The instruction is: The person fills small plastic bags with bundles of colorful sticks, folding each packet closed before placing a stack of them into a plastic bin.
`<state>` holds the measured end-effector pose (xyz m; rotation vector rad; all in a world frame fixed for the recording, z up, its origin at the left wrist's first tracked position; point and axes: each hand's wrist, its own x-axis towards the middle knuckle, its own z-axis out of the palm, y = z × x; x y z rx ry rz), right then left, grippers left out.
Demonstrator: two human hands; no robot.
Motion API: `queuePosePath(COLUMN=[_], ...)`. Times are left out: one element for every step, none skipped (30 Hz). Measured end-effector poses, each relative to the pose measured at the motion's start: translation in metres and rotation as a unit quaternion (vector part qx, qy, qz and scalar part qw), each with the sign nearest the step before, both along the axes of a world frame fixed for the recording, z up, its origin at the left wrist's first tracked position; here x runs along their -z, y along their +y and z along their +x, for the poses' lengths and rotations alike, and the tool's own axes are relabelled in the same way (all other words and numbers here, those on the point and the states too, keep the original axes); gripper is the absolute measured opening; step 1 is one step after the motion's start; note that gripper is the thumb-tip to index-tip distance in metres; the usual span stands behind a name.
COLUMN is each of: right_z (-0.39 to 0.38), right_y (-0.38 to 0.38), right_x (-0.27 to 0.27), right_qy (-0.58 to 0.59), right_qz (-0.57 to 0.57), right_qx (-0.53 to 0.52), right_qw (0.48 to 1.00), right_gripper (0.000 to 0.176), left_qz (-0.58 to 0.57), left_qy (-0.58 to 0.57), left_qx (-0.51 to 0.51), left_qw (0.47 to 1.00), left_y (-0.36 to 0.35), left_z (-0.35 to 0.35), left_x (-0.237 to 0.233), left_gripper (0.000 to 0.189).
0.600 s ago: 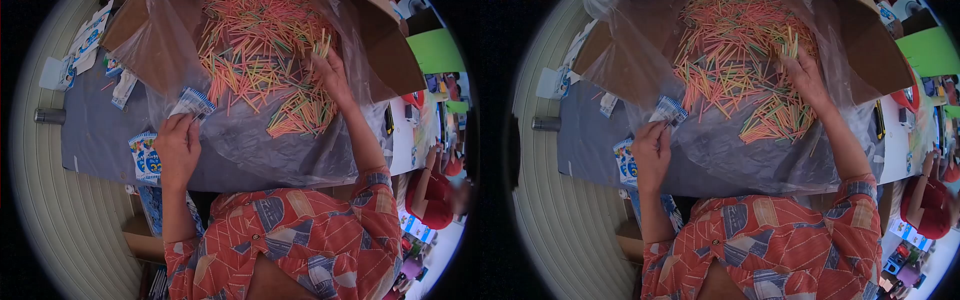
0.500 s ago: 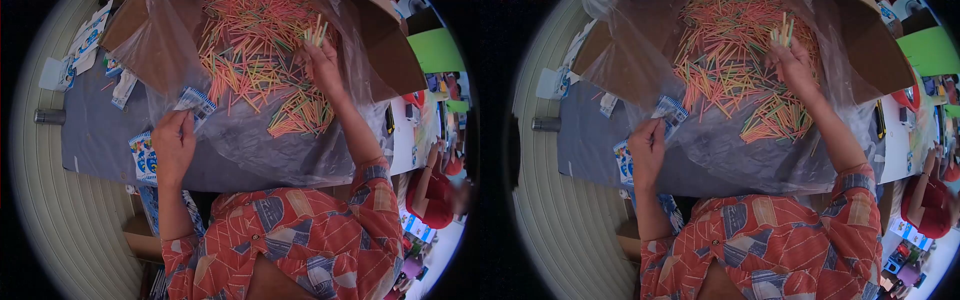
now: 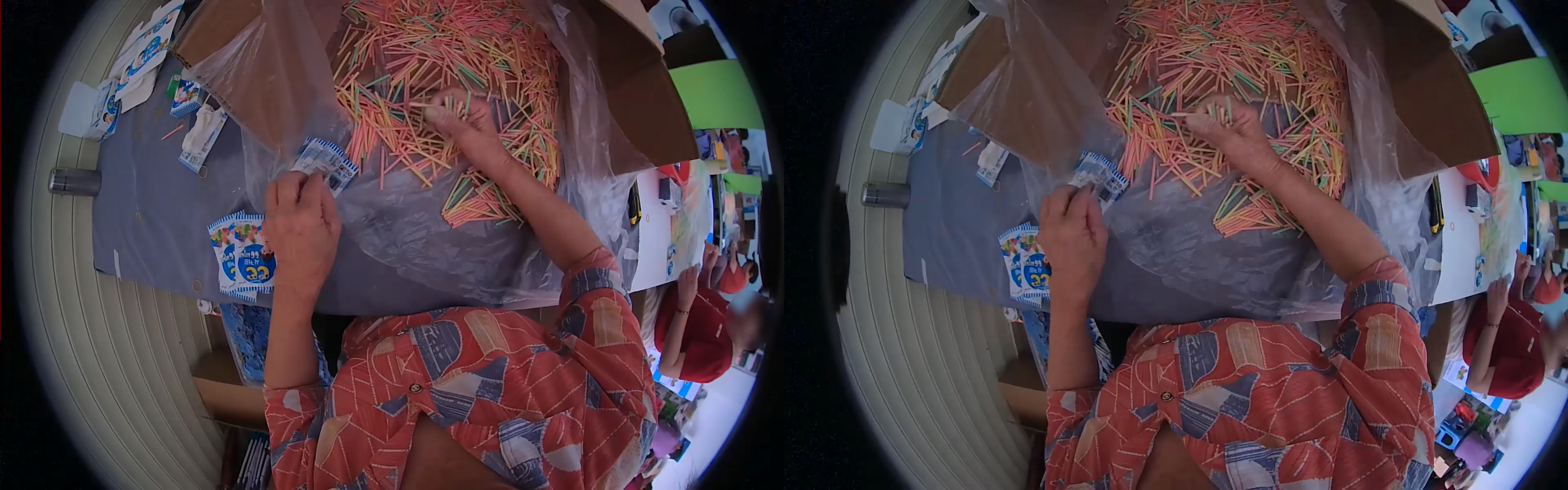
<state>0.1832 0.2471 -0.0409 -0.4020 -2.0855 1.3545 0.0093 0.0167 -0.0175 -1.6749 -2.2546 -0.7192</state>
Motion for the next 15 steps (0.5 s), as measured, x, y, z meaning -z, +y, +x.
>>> queuePosePath(right_z=[0.0, 0.0, -0.002, -0.003, -0.004, -0.004, -0.005, -0.007, -0.01, -0.01, -0.01, -0.011, -0.013, -0.017, -0.017], right_y=[0.008, 0.013, 0.008, 0.004, -0.001, -0.003, -0.003, -0.002, 0.001, 0.003, 0.003, -0.001, -0.003, -0.002, -0.001], right_x=[0.007, 0.012, 0.003, -0.006, -0.015, -0.019, -0.017, -0.013, -0.01, -0.011, -0.012, -0.02, -0.025, -0.023, -0.029], right_qy=[0.079, 0.155, 0.173, 0.171, 0.157, 0.146, 0.146, 0.086, 0.025, 0.02, 0.021, 0.047, 0.072, 0.143, 0.145], right_qz=[-0.133, -0.264, -0.323, -0.325, -0.273, -0.219, -0.219, -0.103, 0.016, -0.017, -0.017, -0.042, -0.066, -0.098, -0.097], right_qx=[-0.014, -0.029, 0.001, -0.001, -0.004, -0.005, -0.003, 0.003, 0.008, -0.038, -0.044, -0.03, -0.014, -0.011, -0.011], right_qw=[0.988, 0.952, 0.93, 0.93, 0.949, 0.965, 0.965, 0.991, 1.0, 0.999, 0.999, 0.998, 0.995, 0.985, 0.985], right_gripper=[0.01, 0.011, 0.014, 0.014, 0.017, 0.02, 0.02, 0.024, 0.028, 0.034, 0.034, 0.034, 0.034, 0.033, 0.033], left_qz=[0.033, 0.065, 0.064, 0.027, -0.011, -0.011, -0.011, -0.01, -0.009, -0.019, -0.031, -0.031, 0.011, 0.054, 0.055], left_qy=[0.019, 0.038, 0.038, 0.039, 0.04, 0.041, 0.009, -0.024, -0.023, -0.029, -0.034, -0.033, -0.088, -0.142, -0.139], left_qx=[-0.002, -0.005, -0.008, 0.002, 0.012, 0.012, 0.015, 0.018, 0.018, 0.008, -0.004, -0.01, 0.006, 0.025, 0.027], left_qw=[0.999, 0.997, 0.997, 0.999, 0.999, 0.999, 1.0, 1.0, 1.0, 0.999, 0.999, 0.999, 0.996, 0.988, 0.988], left_y=[0.0, -0.001, -0.003, -0.005, -0.007, -0.009, -0.011, -0.012, -0.011, -0.011, -0.012, -0.013, -0.012, -0.012, -0.011], left_z=[-0.002, -0.003, -0.002, -0.001, 0.001, 0.001, 0.003, 0.005, 0.005, 0.004, 0.002, -0.002, -0.008, -0.011, -0.011], left_x=[-0.002, -0.003, 0.001, 0.007, 0.011, 0.006, -0.002, -0.007, -0.008, -0.009, -0.01, -0.009, -0.007, -0.006, -0.008], left_gripper=[0.025, 0.025, 0.025, 0.025, 0.025, 0.025, 0.025, 0.025, 0.025, 0.023, 0.021, 0.021, 0.018, 0.015, 0.015])
